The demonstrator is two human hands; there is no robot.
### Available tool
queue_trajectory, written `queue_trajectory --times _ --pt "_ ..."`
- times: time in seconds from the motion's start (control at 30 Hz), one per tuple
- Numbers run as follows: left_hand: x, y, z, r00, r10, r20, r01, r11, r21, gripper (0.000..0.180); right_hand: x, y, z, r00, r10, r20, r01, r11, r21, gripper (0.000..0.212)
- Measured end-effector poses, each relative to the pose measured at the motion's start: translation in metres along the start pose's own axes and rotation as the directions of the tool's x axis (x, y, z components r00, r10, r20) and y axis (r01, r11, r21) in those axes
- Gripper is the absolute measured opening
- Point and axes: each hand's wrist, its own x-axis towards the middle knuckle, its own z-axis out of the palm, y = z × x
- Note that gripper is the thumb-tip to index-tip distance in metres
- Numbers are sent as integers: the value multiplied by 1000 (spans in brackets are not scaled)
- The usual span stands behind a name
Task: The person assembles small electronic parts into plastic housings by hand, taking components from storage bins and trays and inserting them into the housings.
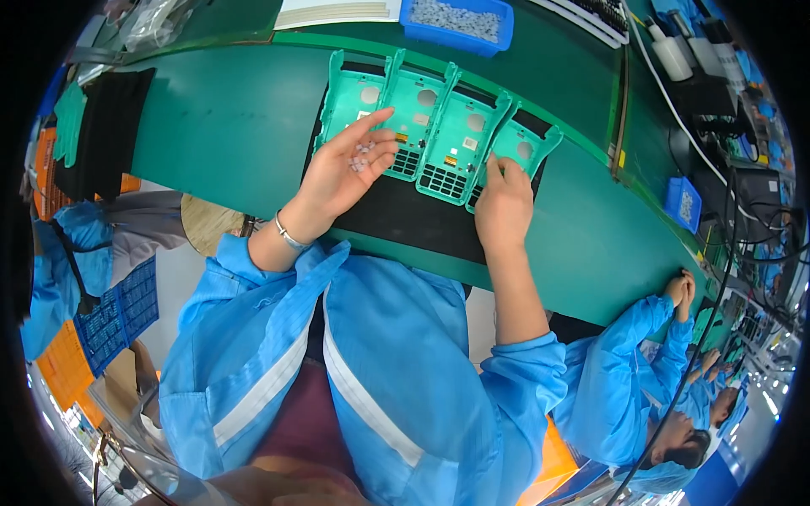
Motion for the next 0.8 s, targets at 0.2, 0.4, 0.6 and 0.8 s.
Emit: queue_trajectory --times 0.2,0.4,0.6,0.8 --pt "-4 -3 3 998 24 52 -23 999 -23 48 10 -21 -17 995 98 -11 -90 954 285 24" --pt "-7 -6 9 995 -20 95 18 1000 13 49 34 -82 -23 986 -138 -95 168 839 518 10" --pt "-3 -19 4 989 -80 123 68 993 94 47 40 -90 -27 968 -239 -72 248 881 403 5" --pt "-7 -18 5 990 -82 111 74 995 74 47 39 -94 -25 969 -246 24 227 924 308 5"
